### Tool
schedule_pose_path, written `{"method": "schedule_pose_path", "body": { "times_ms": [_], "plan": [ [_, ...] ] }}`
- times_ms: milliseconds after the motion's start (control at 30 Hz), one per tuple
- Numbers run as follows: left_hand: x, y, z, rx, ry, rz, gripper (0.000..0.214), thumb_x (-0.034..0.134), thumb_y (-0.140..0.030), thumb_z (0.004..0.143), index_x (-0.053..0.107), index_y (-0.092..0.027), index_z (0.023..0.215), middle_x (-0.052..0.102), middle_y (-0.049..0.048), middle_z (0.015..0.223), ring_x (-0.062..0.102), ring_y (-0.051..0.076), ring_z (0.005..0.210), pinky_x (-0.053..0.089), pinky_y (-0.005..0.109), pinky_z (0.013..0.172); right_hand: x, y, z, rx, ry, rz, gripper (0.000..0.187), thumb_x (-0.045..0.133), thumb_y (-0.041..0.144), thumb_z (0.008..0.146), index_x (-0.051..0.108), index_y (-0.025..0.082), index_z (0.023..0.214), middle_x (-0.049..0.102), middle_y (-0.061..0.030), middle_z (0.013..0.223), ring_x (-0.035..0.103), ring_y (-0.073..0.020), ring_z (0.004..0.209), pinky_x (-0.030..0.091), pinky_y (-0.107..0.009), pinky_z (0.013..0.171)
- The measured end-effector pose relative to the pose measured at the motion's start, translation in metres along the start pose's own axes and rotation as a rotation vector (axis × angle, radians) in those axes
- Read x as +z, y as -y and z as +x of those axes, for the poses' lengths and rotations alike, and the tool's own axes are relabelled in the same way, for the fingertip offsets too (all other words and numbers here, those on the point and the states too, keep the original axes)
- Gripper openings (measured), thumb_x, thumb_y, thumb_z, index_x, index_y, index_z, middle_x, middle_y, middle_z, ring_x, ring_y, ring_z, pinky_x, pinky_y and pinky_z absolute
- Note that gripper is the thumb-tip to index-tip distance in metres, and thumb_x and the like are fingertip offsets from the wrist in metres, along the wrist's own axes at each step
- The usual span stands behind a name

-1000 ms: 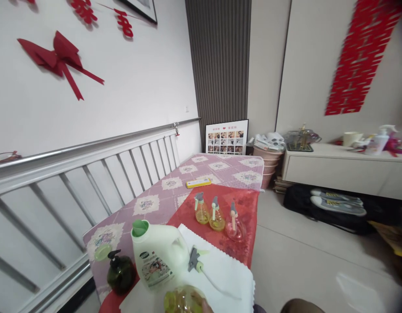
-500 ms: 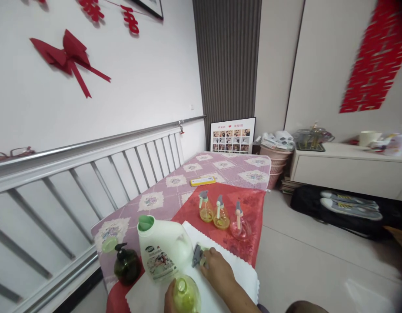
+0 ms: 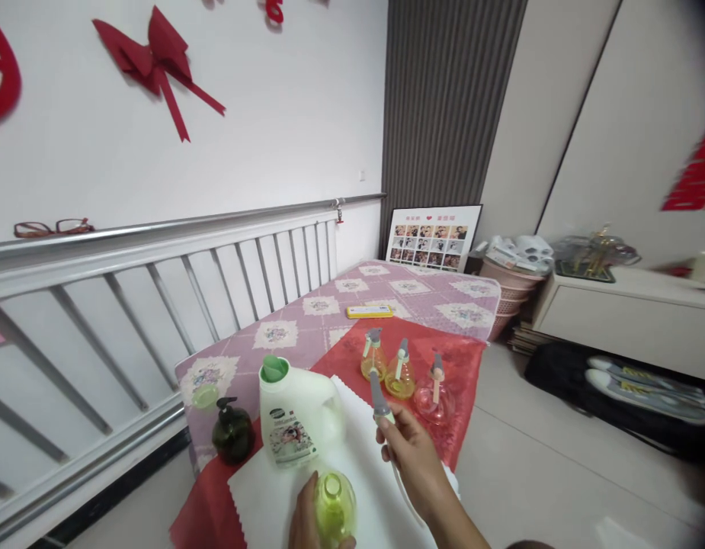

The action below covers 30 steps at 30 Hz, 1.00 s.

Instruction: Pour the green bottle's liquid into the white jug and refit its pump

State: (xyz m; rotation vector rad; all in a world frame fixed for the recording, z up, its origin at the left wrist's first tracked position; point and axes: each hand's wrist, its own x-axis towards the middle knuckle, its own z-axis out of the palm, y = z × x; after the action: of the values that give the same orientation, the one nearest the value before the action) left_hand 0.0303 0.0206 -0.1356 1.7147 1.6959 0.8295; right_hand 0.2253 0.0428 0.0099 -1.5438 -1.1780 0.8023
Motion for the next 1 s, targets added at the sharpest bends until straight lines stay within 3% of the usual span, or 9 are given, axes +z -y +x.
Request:
{"method": "schedule_pose_path", "body": {
  "times_ms": [133, 200, 367, 500, 667, 1000],
  "plan": [
    [-0.003, -0.003, 0.0, -0.021, 0.047, -0.015, 0.102, 0.064, -0.019, 0.05, 0.037, -0.007, 0.147, 0.054, 0.0187, 0.151, 0.053, 0.033, 0.14, 0.044, 0.036, 0.117, 0.002, 0.035, -0.015, 0.056, -0.034, 0.577, 0.047, 0.076, 0.061, 0.075, 0.068, 0.026, 0.106, 0.074, -0.0064, 0.105, 0.072, -0.0248, 0.097, 0.06, -0.036, 0.077],
    [-0.005, -0.005, 0.0, -0.039, 0.058, -0.022, 0.103, 0.063, -0.019, 0.05, 0.036, -0.006, 0.148, 0.053, 0.019, 0.152, 0.051, 0.033, 0.141, 0.042, 0.037, 0.119, 0.008, 0.043, -0.02, 0.065, -0.053, 0.684, 0.047, 0.085, 0.057, 0.067, 0.072, 0.027, 0.1, 0.076, -0.0047, 0.101, 0.072, -0.0232, 0.093, 0.061, -0.035, 0.076],
    [-0.006, -0.01, 0.0, -0.05, 0.056, -0.025, 0.101, 0.063, -0.018, 0.049, 0.039, -0.008, 0.147, 0.053, 0.0169, 0.153, 0.05, 0.032, 0.142, 0.04, 0.036, 0.121, 0.024, 0.046, -0.028, -0.03, -0.114, 0.566, 0.044, 0.085, 0.056, 0.067, 0.075, 0.025, 0.097, 0.078, -0.0057, 0.093, 0.071, -0.0231, 0.082, 0.061, -0.033, 0.068],
    [-0.006, -0.014, -0.001, -0.064, 0.052, -0.022, 0.101, 0.062, -0.017, 0.048, 0.04, -0.011, 0.146, 0.053, 0.0152, 0.153, 0.05, 0.031, 0.142, 0.04, 0.035, 0.121, 0.023, 0.053, -0.037, -0.094, -0.094, 0.474, 0.041, 0.084, 0.054, 0.07, 0.074, 0.025, 0.097, 0.077, -0.0069, 0.096, 0.071, -0.0234, 0.085, 0.062, -0.033, 0.074],
    [-0.009, -0.017, 0.0, -0.079, 0.077, -0.058, 0.103, 0.061, -0.017, 0.048, 0.037, -0.006, 0.148, 0.051, 0.0198, 0.154, 0.048, 0.032, 0.144, 0.037, 0.038, 0.123, 0.02, 0.054, -0.042, -0.14, -0.039, 0.385, 0.034, 0.081, 0.049, 0.074, 0.073, 0.026, 0.098, 0.077, -0.0066, 0.098, 0.073, -0.0235, 0.091, 0.062, -0.034, 0.085],
    [-0.011, -0.019, 0.0, -0.082, 0.082, -0.083, 0.103, 0.063, -0.015, 0.048, 0.039, -0.006, 0.148, 0.051, 0.0197, 0.155, 0.046, 0.034, 0.145, 0.035, 0.039, 0.124, 0.024, 0.043, -0.041, -0.161, -0.05, 0.336, 0.035, 0.08, 0.05, 0.075, 0.073, 0.025, 0.099, 0.08, -0.0094, 0.102, 0.075, -0.0255, 0.094, 0.063, -0.036, 0.086]
  ]
}}
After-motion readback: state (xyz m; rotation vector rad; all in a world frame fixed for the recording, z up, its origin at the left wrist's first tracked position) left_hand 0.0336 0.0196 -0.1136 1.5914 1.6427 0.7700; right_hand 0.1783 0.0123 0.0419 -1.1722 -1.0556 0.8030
